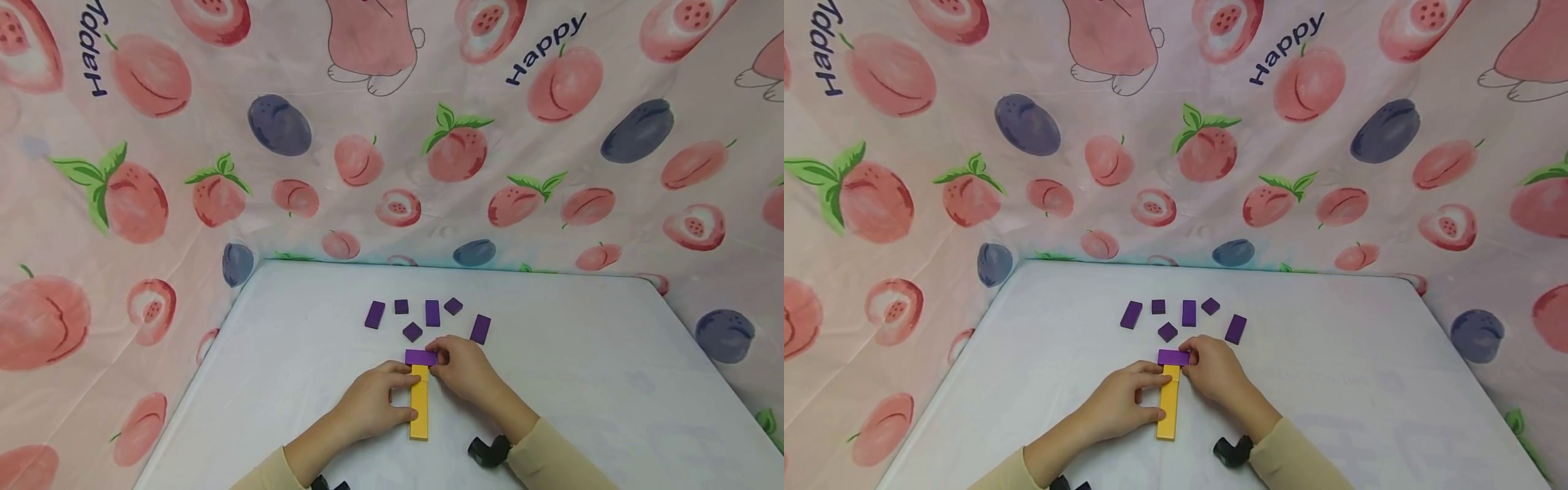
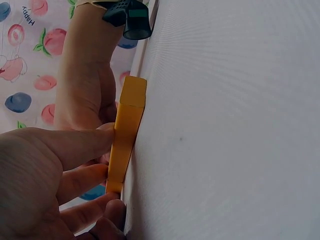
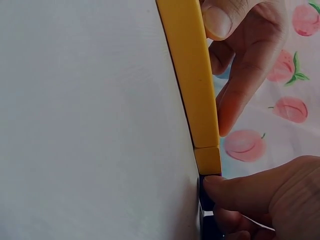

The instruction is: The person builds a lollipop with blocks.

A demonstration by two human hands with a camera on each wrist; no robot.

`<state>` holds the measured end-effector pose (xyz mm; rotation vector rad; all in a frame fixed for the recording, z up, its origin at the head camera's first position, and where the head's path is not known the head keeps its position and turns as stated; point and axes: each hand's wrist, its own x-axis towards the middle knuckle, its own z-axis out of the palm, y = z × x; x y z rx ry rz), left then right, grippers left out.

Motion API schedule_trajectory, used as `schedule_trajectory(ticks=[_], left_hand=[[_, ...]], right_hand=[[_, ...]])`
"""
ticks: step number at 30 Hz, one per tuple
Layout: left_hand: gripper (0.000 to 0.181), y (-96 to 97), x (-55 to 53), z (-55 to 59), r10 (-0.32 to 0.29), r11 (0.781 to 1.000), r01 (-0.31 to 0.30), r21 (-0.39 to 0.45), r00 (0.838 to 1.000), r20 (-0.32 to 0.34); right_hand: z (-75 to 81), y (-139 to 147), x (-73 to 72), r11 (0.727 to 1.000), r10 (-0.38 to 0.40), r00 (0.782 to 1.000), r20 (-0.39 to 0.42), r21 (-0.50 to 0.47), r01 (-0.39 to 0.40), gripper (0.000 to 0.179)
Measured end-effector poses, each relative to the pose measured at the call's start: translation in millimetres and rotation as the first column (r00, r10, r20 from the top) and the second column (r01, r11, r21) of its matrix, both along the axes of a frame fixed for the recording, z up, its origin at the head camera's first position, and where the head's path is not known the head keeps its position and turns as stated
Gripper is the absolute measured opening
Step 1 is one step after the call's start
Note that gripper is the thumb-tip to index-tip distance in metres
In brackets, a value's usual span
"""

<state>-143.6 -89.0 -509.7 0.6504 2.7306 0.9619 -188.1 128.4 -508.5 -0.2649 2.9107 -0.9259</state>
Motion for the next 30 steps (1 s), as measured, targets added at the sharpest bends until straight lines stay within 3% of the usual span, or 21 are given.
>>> schedule_trajectory(ticks=[30], left_hand=[[0.056, 1.5, 2.4, -0.1, -0.029, 0.999, 0.027, -0.033, 0.998, -0.063]], right_hand=[[-3.0, 3.0, -0.9, 0.999, 0.03, 1.0, -0.001, -0.016, -0.03, 0.029]])
